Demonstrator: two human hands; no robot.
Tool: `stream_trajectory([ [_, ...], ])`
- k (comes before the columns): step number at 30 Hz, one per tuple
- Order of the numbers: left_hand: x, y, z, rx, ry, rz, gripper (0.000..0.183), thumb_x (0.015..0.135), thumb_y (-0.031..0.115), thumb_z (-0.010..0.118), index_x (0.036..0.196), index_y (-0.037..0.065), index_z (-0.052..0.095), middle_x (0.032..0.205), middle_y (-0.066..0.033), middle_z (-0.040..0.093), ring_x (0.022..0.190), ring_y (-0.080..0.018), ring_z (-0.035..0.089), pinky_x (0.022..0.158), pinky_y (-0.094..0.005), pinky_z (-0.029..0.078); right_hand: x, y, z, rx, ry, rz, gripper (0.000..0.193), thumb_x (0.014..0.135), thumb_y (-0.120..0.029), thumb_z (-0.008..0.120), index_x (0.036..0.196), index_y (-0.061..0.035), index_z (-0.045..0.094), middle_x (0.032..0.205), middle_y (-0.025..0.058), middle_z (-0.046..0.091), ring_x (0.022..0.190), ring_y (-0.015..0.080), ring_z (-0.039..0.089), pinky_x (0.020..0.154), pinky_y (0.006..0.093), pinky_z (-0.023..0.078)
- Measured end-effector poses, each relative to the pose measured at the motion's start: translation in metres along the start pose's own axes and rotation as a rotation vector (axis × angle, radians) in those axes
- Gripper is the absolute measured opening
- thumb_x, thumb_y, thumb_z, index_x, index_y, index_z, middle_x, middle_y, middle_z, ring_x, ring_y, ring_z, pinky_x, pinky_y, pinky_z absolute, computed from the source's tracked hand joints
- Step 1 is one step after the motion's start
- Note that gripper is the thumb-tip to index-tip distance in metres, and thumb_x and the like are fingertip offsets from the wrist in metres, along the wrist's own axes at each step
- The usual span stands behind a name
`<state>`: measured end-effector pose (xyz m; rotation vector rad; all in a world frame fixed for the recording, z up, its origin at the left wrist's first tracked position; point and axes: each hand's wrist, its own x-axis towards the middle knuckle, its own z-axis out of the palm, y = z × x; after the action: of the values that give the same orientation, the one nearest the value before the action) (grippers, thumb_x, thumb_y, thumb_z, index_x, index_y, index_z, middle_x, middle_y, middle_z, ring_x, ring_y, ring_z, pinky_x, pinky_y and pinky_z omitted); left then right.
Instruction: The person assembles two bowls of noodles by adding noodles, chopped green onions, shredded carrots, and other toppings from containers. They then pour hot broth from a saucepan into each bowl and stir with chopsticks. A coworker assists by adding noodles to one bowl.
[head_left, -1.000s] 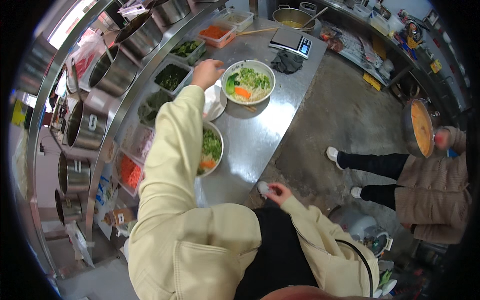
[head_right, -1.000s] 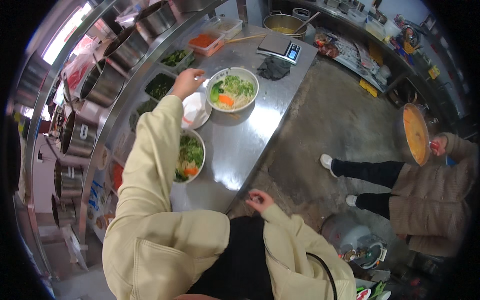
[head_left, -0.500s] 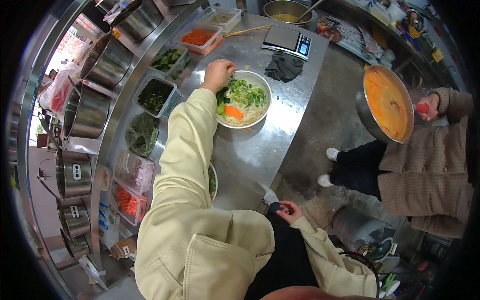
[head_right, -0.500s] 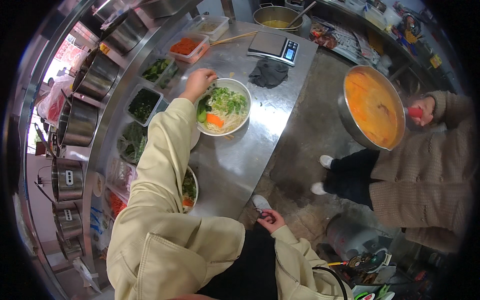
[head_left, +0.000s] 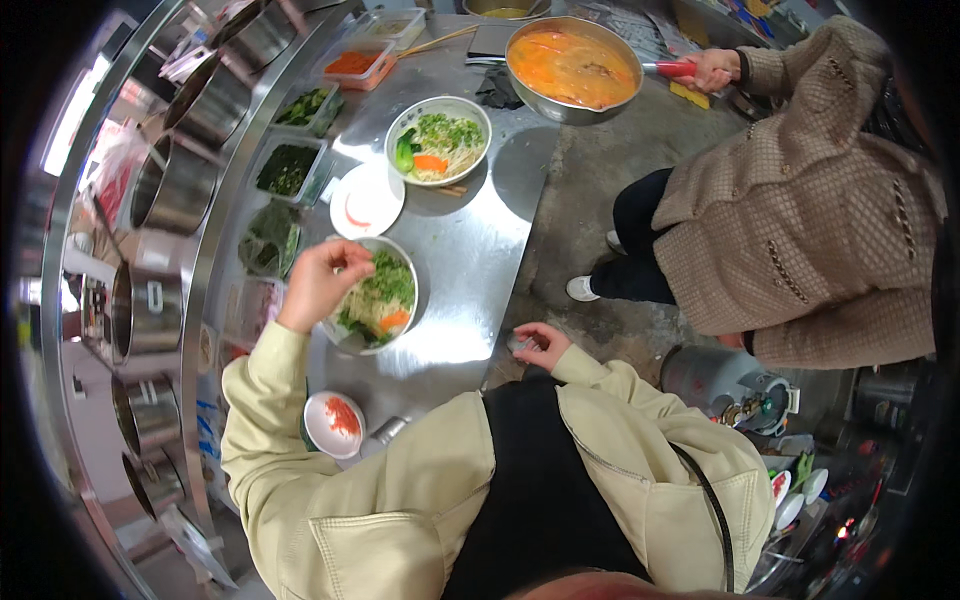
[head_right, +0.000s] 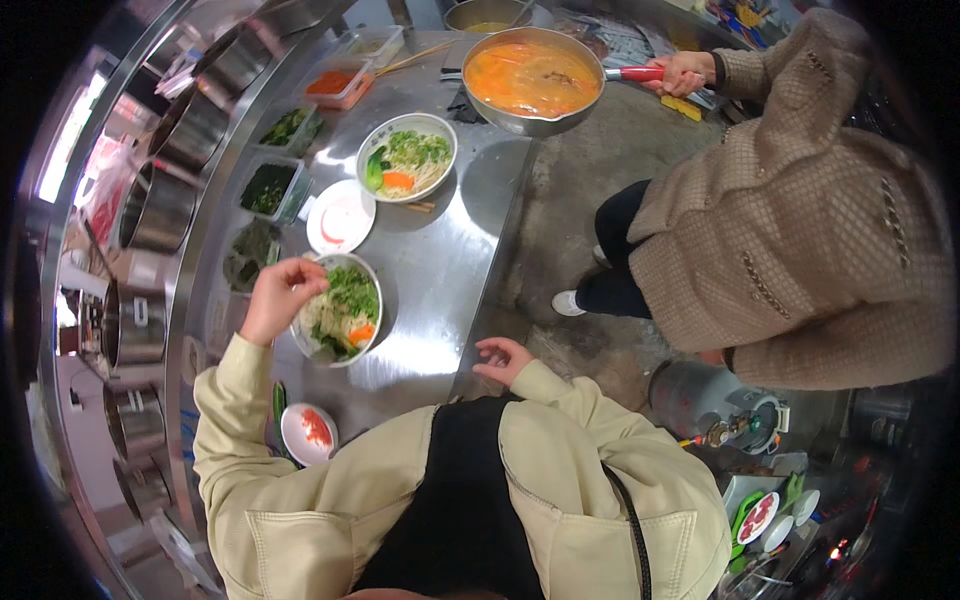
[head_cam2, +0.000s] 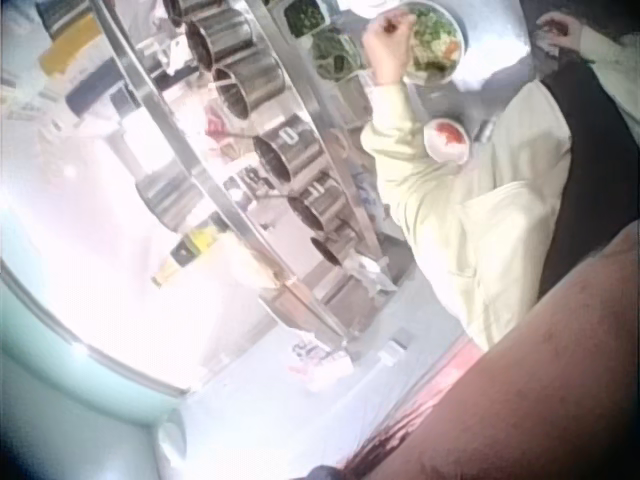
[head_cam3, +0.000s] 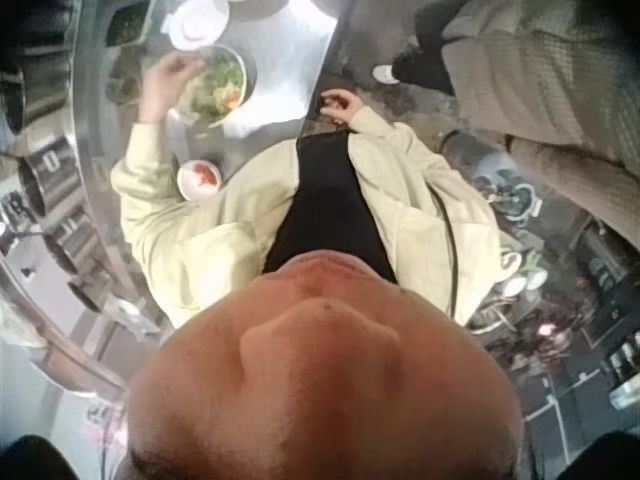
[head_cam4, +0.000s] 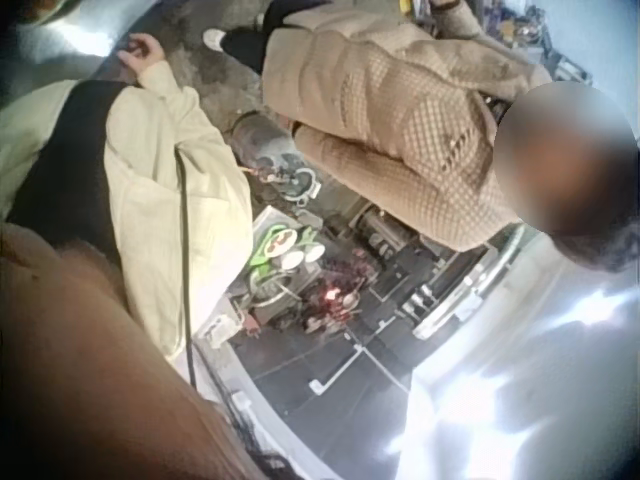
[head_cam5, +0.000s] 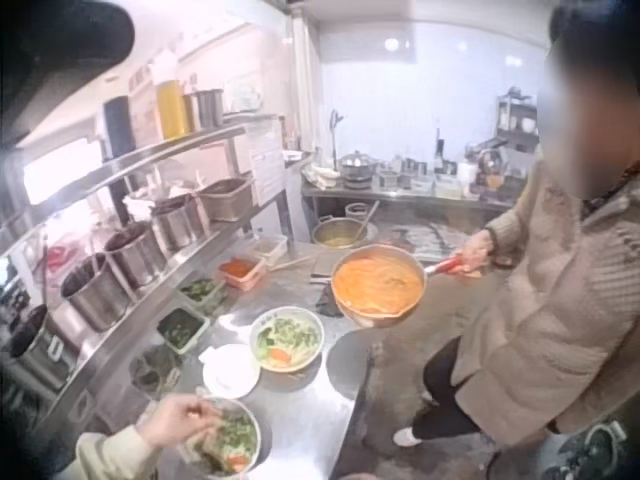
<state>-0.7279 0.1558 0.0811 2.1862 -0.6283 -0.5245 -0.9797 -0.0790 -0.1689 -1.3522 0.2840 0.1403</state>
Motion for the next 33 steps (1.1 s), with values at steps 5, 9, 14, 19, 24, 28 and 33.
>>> stream_trajectory([
  [5, -0.138, 0.019, 0.019, -0.072, 0.042, -0.018, 0.016, 0.078, 0.001, 0.071, 0.091, 0.0, 0.063, 0.077, 0.001, 0.06, 0.071, -0.0067, 0.053, 0.068, -0.022, 0.045, -0.023, -0.004, 0.027, -0.043, -0.107, -0.038, 0.045, 0.074, -0.016, 0.08, 0.114, -0.0088, 0.061, 0.094, -0.0001, 0.058, 0.071, 0.0046, 0.051, 0.065, 0.0208, 0.045],
  [9, -0.228, 0.028, 0.039, -0.095, 0.099, -0.041, 0.017, 0.076, 0.001, 0.072, 0.09, -0.001, 0.063, 0.076, 0.0, 0.06, 0.072, -0.0077, 0.053, 0.069, -0.0227, 0.044, -0.048, 0.0, 0.042, -0.05, -0.134, -0.099, 0.044, 0.073, -0.016, 0.08, 0.113, -0.0102, 0.061, 0.094, -0.001, 0.057, 0.073, 0.0049, 0.05, 0.066, 0.0213, 0.045],
  [14, -0.307, 0.021, 0.075, -0.254, 0.184, -0.045, 0.018, 0.074, 0.0, 0.074, 0.089, 0.0, 0.064, 0.079, -0.0007, 0.062, 0.072, -0.0083, 0.053, 0.069, -0.0233, 0.045, -0.079, 0.001, 0.059, -0.154, -0.154, -0.119, 0.045, 0.074, -0.016, 0.08, 0.114, -0.0111, 0.061, 0.094, -0.0015, 0.057, 0.074, 0.005, 0.051, 0.069, 0.0218, 0.047],
  [19, -0.342, 0.005, 0.115, -0.49, 0.213, -0.06, 0.018, 0.075, 0.001, 0.074, 0.091, 0.0, 0.064, 0.086, -0.0016, 0.065, 0.077, -0.0085, 0.056, 0.072, -0.0237, 0.046, -0.103, -0.003, 0.067, -0.217, -0.163, -0.135, 0.046, 0.075, -0.015, 0.079, 0.116, -0.0097, 0.06, 0.097, -0.0002, 0.058, 0.077, 0.0058, 0.054, 0.068, 0.0235, 0.049],
  [24, -0.351, -0.005, 0.136, -0.591, 0.124, -0.045, 0.019, 0.077, 0.003, 0.074, 0.093, 0.001, 0.063, 0.09, -0.0019, 0.065, 0.083, -0.0088, 0.059, 0.075, -0.0245, 0.047, -0.112, -0.006, 0.068, -0.182, -0.15, -0.156, 0.046, 0.076, -0.013, 0.078, 0.117, -0.0082, 0.058, 0.1, 0.002, 0.059, 0.077, 0.007, 0.055, 0.066, 0.0237, 0.05],
  [28, -0.355, -0.007, 0.139, -0.568, 0.138, 0.001, 0.019, 0.078, 0.003, 0.073, 0.093, 0.002, 0.063, 0.091, -0.0016, 0.065, 0.084, -0.0089, 0.06, 0.075, -0.0241, 0.047, -0.115, -0.009, 0.067, -0.213, -0.166, -0.198, 0.046, 0.077, -0.014, 0.077, 0.118, -0.0078, 0.058, 0.1, 0.0029, 0.059, 0.076, 0.0075, 0.055, 0.065, 0.0232, 0.05],
  [33, -0.357, -0.005, 0.142, -0.601, 0.106, -0.011, 0.018, 0.078, 0.004, 0.073, 0.094, 0.002, 0.063, 0.091, -0.0017, 0.065, 0.084, -0.0084, 0.059, 0.075, -0.0241, 0.047, -0.121, -0.015, 0.065, -0.214, -0.159, -0.184, 0.045, 0.078, -0.01, 0.076, 0.119, -0.0078, 0.058, 0.1, 0.0016, 0.058, 0.078, 0.0054, 0.054, 0.068, 0.0211, 0.047],
])
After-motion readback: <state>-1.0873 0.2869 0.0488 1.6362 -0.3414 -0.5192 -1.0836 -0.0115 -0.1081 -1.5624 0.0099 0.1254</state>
